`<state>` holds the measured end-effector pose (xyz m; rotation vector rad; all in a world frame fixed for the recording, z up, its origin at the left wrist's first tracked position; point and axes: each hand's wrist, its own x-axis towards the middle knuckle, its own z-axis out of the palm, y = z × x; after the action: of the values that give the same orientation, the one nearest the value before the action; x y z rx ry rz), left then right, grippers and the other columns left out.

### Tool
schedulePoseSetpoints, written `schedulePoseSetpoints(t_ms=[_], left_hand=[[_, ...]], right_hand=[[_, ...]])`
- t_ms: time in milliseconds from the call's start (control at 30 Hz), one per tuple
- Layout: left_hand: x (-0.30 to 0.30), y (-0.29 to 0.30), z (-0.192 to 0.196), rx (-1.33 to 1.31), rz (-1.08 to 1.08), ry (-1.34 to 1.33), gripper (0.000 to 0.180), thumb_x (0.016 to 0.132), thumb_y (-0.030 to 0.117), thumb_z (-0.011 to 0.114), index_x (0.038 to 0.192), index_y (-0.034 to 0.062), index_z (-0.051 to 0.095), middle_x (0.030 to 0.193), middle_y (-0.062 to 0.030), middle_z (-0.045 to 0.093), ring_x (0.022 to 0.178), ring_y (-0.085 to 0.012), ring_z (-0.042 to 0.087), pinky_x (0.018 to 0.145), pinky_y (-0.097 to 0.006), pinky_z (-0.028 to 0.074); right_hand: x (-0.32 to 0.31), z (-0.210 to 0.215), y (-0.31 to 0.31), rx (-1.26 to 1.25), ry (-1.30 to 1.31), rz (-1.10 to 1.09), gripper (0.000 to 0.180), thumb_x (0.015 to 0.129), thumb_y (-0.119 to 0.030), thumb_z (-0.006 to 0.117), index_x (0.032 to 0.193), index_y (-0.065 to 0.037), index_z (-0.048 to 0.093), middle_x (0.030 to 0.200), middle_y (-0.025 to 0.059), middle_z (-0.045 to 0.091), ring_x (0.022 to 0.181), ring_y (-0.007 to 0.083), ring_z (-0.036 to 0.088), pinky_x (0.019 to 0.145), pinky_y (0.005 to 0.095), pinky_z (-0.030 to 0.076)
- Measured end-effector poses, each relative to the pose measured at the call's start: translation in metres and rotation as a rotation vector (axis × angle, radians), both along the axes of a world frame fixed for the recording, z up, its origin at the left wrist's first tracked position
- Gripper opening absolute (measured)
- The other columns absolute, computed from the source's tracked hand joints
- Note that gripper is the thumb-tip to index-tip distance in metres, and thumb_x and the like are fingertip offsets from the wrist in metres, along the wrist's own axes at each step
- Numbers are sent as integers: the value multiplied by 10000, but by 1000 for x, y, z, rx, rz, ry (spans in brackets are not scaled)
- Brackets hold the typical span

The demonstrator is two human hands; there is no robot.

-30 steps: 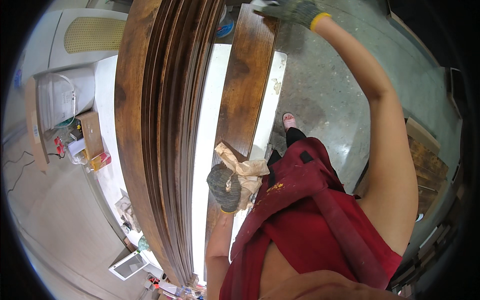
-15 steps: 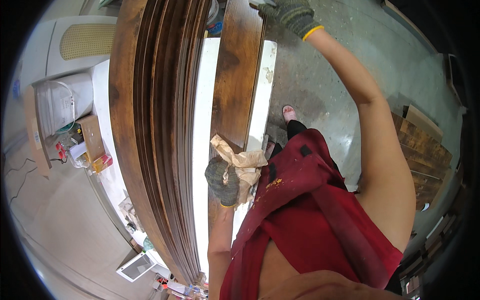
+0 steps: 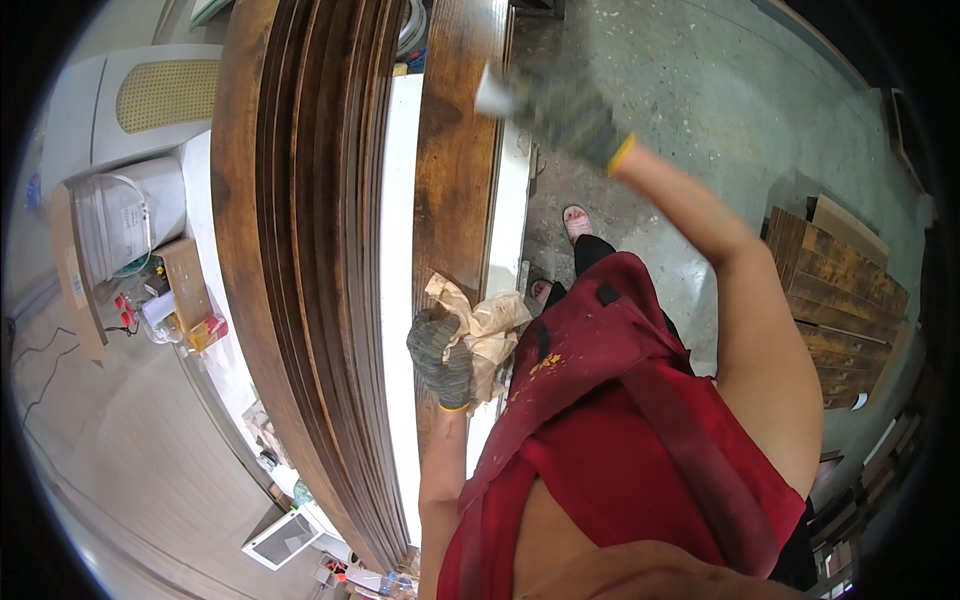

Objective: The person wipes a wooden board with a cloth, rubs the wood with a sanding block, applies liquid from a plastic bottle, and wipes the surface again.

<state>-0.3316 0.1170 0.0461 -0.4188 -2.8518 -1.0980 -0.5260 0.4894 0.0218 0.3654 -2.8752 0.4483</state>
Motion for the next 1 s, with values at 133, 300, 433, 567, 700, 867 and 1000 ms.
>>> schedulePoseSetpoints(t_ms=[133, 300, 433, 567, 700, 867, 1000], left_hand=[[2, 6, 3, 115, 38, 11, 279, 878, 176, 645, 1113, 27, 666, 1157, -155, 655, 1142, -350, 583, 1024, -450, 433], [-5, 2, 4, 16, -73, 30, 230, 756, 138, 795, 941, 69, 677, 943, -114, 642, 961, -336, 591, 935, -465, 464], [-2, 2, -2, 20, 31, 41, 222, 721, 138, 823, 894, 87, 694, 892, -112, 634, 940, -336, 580, 934, -475, 465], [13, -5, -9, 412, 208, -31, 207, 815, 16, 757, 1009, 45, 690, 1017, -86, 678, 984, -226, 625, 923, -368, 500], [51, -41, 5, 774, 470, -79, 242, 826, 6, 734, 1063, 5, 684, 1052, -108, 693, 950, -197, 653, 836, -332, 546], [147, -106, 41, 993, 669, -117, 316, 835, 148, 729, 1078, -39, 652, 973, -99, 664, 863, -202, 640, 793, -349, 549], [216, -141, 42, 1063, 861, -144, 387, 888, 213, 652, 1161, -53, 585, 990, -124, 635, 863, -202, 642, 795, -347, 554]], right_hand=[[-111, 13, 74, -202, 371, -292, 523, 859, -542, 629, 1095, -84, 718, 981, 190, 690, 942, 342, 626, 818, 456, 485], [-107, -5, 61, -87, 256, -392, 514, 852, -534, 647, 1091, -86, 723, 966, 155, 693, 925, 325, 629, 823, 430, 496], [-26, -22, 5, -8, 432, -30, 520, 879, -441, 671, 1297, -143, 588, 1164, 89, 638, 1062, 283, 587, 919, 424, 467], [111, -14, -88, -197, 121, 177, 565, 907, -369, 632, 1419, -158, 520, 1279, 106, 602, 1101, 293, 578, 966, 445, 450], [180, 0, -143, -188, 29, 416, 554, 875, -361, 652, 1370, -129, 559, 1251, 167, 607, 1052, 318, 605, 934, 449, 466], [89, -4, -94, -187, 352, 141, 500, 885, -351, 704, 1331, -149, 603, 1217, 89, 655, 1115, 272, 599, 976, 393, 465], [51, -8, -81, -122, 319, -65, 476, 800, -330, 755, 1195, -75, 680, 1002, 160, 670, 931, 330, 619, 839, 427, 506]])
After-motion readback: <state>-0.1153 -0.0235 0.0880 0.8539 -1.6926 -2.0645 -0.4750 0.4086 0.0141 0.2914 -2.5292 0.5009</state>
